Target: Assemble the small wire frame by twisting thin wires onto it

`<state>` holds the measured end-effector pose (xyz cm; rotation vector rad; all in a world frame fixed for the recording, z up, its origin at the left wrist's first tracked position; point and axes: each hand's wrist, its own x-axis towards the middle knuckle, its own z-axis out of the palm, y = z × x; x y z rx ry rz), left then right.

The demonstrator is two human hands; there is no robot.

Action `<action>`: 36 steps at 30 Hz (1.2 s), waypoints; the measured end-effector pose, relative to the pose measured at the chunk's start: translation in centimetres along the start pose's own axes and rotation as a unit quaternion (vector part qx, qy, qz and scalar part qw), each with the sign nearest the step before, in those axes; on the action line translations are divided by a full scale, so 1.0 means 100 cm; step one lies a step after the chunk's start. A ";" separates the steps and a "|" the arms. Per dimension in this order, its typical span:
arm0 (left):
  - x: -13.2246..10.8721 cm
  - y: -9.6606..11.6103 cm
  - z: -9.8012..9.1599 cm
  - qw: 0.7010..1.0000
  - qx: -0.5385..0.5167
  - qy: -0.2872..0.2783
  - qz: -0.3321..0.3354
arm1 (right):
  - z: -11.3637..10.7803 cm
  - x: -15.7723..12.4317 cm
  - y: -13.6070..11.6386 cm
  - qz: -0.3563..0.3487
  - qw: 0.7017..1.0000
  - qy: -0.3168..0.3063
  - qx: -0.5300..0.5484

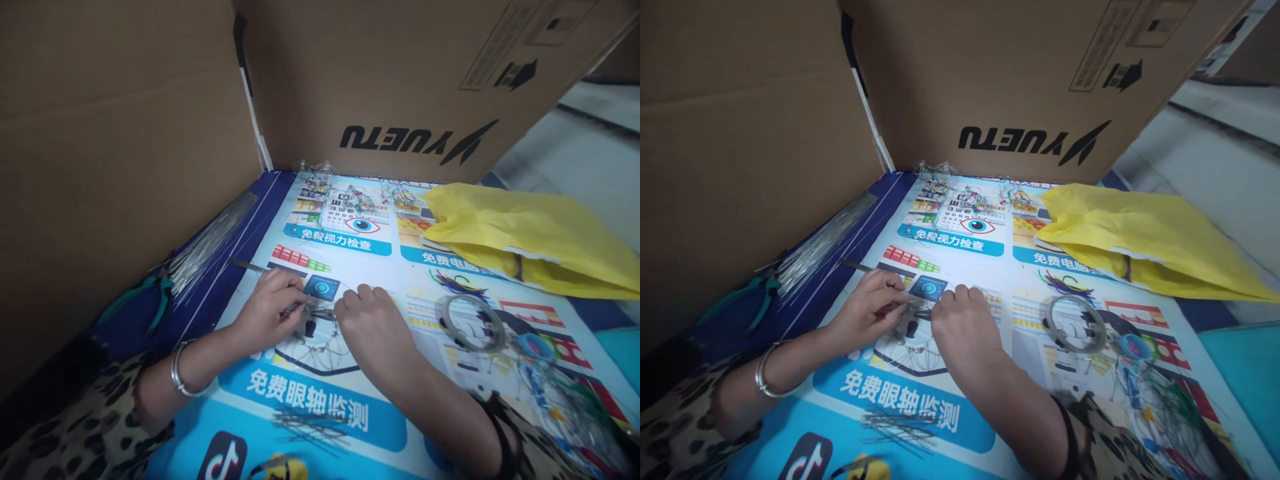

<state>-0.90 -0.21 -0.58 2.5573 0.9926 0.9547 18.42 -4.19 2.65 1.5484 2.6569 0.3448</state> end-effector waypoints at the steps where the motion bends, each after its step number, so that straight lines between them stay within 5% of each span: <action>1: 0.000 0.000 0.000 1.000 0.003 -0.002 0.005 | 0.000 0.000 0.000 0.000 1.000 -0.001 -0.001; 23: 0.000 -0.002 0.002 0.996 -0.024 -0.074 -0.034 | 0.022 0.000 0.011 -0.069 0.987 0.139 -0.030; 36: -0.006 -0.003 0.000 0.998 0.023 -0.057 0.020 | 0.028 -0.002 0.007 -0.043 0.991 0.124 -0.023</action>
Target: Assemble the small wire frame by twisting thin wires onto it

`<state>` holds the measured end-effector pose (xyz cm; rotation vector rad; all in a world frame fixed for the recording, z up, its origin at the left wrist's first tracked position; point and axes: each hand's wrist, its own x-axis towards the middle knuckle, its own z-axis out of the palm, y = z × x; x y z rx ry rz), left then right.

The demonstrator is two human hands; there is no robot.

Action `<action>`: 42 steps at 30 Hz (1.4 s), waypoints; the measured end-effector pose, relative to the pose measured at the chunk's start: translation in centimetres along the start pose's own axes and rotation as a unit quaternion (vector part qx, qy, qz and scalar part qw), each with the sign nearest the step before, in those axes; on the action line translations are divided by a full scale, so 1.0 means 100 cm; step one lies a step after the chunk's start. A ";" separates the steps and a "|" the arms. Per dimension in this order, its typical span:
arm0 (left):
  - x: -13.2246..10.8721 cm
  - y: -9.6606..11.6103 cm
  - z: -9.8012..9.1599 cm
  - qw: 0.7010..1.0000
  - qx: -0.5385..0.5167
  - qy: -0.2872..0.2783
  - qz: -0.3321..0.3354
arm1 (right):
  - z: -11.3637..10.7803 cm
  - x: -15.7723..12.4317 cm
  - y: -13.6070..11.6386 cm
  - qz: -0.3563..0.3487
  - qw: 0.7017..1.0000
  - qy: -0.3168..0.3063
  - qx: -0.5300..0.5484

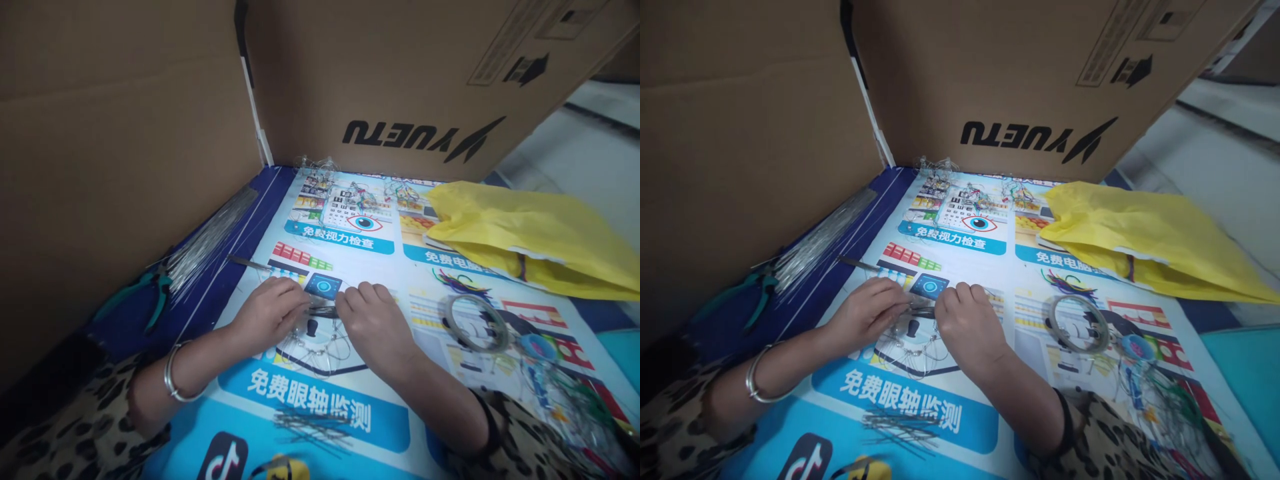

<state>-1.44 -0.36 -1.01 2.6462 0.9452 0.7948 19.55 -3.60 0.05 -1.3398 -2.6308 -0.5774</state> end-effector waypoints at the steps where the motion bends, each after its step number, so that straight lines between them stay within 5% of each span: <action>1: -0.001 0.001 -0.001 1.000 0.011 0.006 0.004 | 0.000 0.000 0.000 0.001 1.000 0.001 0.001; 12: -0.010 0.008 -0.002 0.997 0.061 0.022 0.042 | 0.001 0.000 -0.003 0.012 1.000 0.002 0.011; 42: -0.010 0.006 -0.001 0.999 0.025 0.022 -0.009 | 0.005 0.005 0.004 -0.009 0.999 0.046 0.017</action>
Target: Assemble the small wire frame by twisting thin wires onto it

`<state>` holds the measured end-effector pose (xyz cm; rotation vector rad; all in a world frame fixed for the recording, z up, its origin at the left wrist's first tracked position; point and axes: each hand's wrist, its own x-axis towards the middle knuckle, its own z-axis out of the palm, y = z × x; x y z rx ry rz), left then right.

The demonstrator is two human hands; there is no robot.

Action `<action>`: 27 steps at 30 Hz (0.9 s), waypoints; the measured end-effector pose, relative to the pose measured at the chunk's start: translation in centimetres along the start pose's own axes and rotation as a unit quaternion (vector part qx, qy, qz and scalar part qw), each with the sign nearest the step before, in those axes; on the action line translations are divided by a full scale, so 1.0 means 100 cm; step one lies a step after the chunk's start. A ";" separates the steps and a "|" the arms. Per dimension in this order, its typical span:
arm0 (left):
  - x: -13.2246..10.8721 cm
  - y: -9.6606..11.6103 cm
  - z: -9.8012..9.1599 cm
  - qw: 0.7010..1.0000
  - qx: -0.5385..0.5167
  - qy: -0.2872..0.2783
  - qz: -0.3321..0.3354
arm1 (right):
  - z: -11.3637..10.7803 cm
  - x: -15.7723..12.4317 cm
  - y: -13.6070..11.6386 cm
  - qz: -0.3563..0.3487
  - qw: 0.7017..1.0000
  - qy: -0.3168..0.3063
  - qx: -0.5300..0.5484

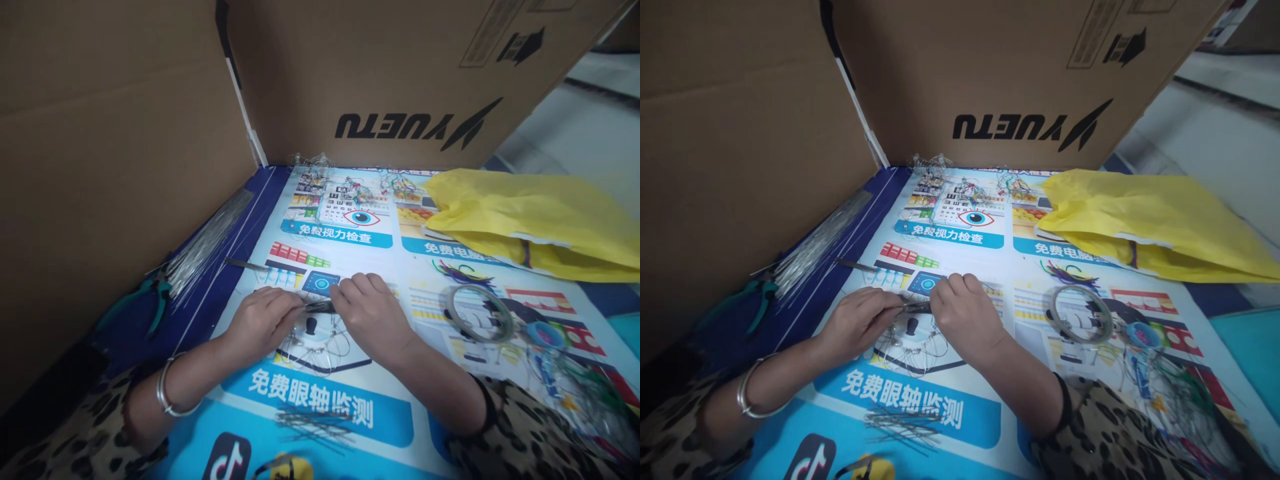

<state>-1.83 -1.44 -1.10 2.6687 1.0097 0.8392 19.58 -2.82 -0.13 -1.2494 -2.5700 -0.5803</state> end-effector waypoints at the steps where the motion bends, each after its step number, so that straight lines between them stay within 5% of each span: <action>1: 0.000 0.000 0.000 1.000 -0.001 -0.001 0.001 | 0.000 0.000 0.001 0.002 1.000 -0.001 0.001; 27: 0.002 0.000 -0.001 1.000 -0.019 0.006 0.014 | 0.005 0.005 0.004 -0.005 0.999 -0.029 0.036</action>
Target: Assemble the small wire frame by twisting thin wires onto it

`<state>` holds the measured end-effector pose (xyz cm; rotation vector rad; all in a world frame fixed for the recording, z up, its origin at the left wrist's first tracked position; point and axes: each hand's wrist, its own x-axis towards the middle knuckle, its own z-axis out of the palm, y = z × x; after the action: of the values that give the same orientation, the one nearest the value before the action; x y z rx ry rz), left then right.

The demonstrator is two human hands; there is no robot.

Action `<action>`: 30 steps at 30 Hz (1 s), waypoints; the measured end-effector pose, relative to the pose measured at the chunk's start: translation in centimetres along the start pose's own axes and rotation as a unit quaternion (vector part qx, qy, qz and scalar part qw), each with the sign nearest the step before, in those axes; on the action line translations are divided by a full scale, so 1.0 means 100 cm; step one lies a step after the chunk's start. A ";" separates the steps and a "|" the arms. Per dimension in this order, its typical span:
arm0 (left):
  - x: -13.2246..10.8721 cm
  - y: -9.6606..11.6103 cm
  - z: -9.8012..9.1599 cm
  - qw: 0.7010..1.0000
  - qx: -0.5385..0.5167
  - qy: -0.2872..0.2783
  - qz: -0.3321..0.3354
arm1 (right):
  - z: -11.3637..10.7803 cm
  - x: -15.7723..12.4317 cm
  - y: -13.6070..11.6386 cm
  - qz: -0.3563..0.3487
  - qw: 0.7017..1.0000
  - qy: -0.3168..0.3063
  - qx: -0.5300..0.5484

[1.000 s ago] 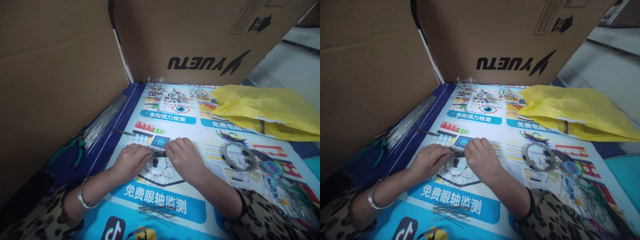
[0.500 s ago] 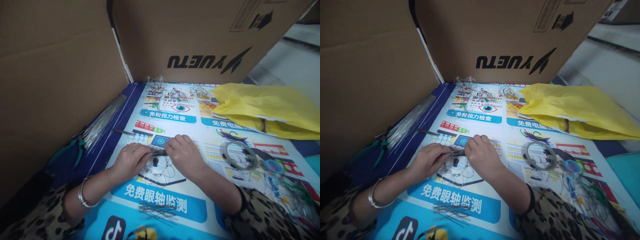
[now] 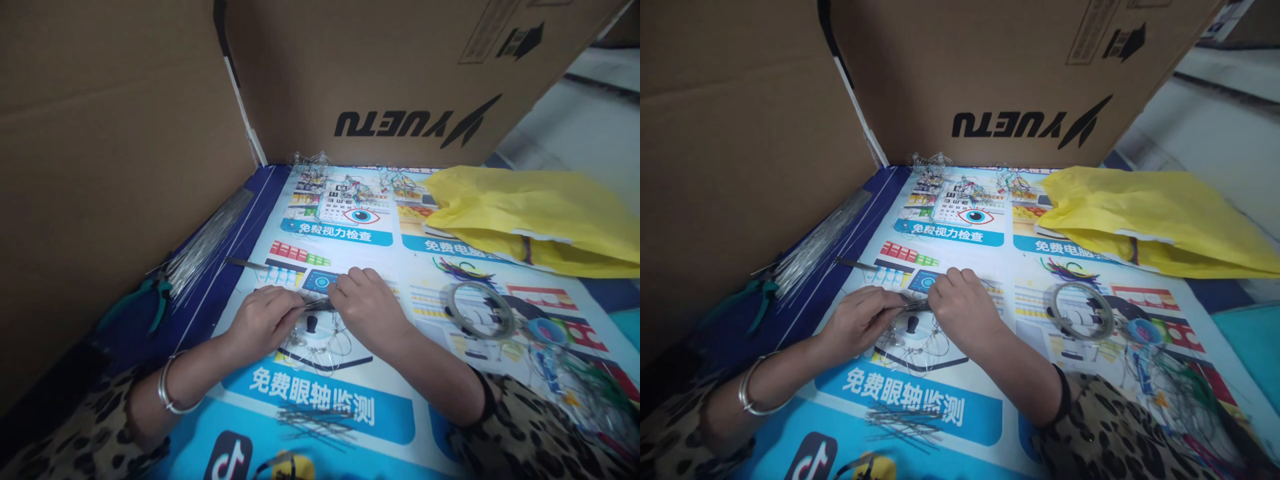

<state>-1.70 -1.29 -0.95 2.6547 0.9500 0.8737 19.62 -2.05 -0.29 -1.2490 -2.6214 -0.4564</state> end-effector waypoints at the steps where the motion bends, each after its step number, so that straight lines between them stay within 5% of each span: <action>1: 0.000 0.000 0.000 1.000 0.000 0.000 -0.001 | -0.001 0.000 0.000 -0.001 1.000 -0.002 -0.001; 19: 0.002 0.000 0.002 0.998 -0.020 0.009 -0.061 | -0.014 0.006 0.001 -0.029 0.999 -0.040 -0.015; 30: 0.004 -0.001 0.001 0.999 -0.037 0.015 -0.011 | -0.010 0.003 -0.003 -0.012 0.999 -0.041 -0.019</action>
<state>-1.47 -1.00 -0.86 2.5715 0.9338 0.9267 19.28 -2.39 0.68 -1.2743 -2.7101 -0.4708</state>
